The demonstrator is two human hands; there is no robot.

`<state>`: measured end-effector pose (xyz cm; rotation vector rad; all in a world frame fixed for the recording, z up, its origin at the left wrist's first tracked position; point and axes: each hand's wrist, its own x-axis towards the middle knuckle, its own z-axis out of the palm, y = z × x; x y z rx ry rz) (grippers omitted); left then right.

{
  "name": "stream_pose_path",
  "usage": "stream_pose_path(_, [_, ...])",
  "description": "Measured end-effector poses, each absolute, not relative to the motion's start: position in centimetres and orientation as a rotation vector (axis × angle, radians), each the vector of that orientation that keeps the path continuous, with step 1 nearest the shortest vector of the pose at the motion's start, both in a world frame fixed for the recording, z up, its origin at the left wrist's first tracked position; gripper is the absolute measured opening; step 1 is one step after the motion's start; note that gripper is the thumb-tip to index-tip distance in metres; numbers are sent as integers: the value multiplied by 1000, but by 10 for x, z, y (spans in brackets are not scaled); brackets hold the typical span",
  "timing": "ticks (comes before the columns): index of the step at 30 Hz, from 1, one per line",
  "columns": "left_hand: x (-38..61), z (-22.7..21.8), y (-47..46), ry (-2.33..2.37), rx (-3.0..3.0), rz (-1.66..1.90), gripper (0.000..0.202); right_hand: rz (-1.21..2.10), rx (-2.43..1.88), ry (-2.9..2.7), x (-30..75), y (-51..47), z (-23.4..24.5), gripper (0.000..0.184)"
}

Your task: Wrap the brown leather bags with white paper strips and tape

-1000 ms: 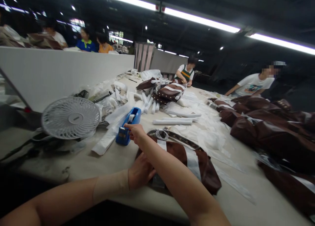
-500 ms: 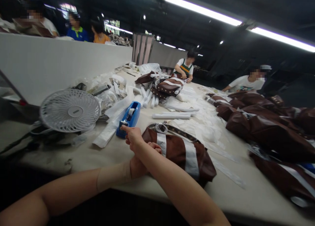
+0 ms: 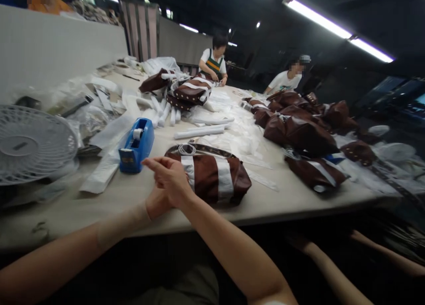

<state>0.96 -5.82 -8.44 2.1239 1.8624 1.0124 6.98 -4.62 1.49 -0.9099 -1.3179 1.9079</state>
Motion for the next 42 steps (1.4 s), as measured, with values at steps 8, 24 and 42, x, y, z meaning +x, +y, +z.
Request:
stream_pose_path(8, [6,-68,-67,1795,2303,975,20,1909,-1048,-1289,190,-43,-21,31])
stream_pose_path(24, [4,-66,-67,1748,2256,957,9,2222,-1202,-1264,183,-37,-34,37])
stream_pose_path(42, [7,-67,-63,1800,2202,965,5,2638,-1283,-575,190,-19,-14,13])
